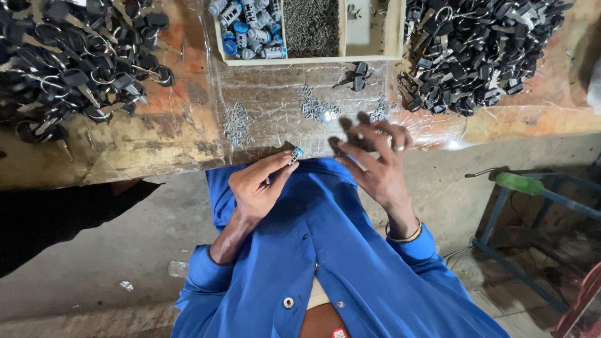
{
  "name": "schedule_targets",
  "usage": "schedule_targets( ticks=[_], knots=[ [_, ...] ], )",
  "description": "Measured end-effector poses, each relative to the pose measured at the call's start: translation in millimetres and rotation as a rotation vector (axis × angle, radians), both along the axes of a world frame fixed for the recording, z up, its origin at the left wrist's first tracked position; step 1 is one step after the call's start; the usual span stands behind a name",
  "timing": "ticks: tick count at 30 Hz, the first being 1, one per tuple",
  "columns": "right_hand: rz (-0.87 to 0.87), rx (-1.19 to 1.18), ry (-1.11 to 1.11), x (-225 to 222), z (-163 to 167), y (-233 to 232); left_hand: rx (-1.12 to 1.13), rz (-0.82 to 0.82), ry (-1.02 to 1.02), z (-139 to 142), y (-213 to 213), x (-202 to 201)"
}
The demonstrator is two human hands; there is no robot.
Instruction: The person sits at a workbench covered with piles of key blanks and a compartment tray of small metal parts. They pick up a key blank with a blue plastic head, insert small metal components into it by hand, and place finished keys back onto the pile, repeating this assembly cycle throughout the clip.
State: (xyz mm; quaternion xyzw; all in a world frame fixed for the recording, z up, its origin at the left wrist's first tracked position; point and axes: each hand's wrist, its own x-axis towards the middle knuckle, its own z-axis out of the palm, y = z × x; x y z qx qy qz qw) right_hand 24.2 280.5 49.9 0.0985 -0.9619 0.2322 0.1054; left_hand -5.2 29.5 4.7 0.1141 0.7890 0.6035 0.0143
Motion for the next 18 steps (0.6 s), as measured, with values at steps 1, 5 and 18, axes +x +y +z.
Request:
schedule_targets(
  ticks=[1,5,18],
  knots=[
    [0.038,0.016,0.021,1,-1,1,0.007,0.003,-0.008,0,1,0],
    [0.156,-0.035,-0.055,3,-3,-1,0.028,0.015,-0.041,1,-1,0],
    [0.002,-0.493,-0.121,-10,-7,-61,0.034,0.037,-0.082,3,-7,1]
  ],
)
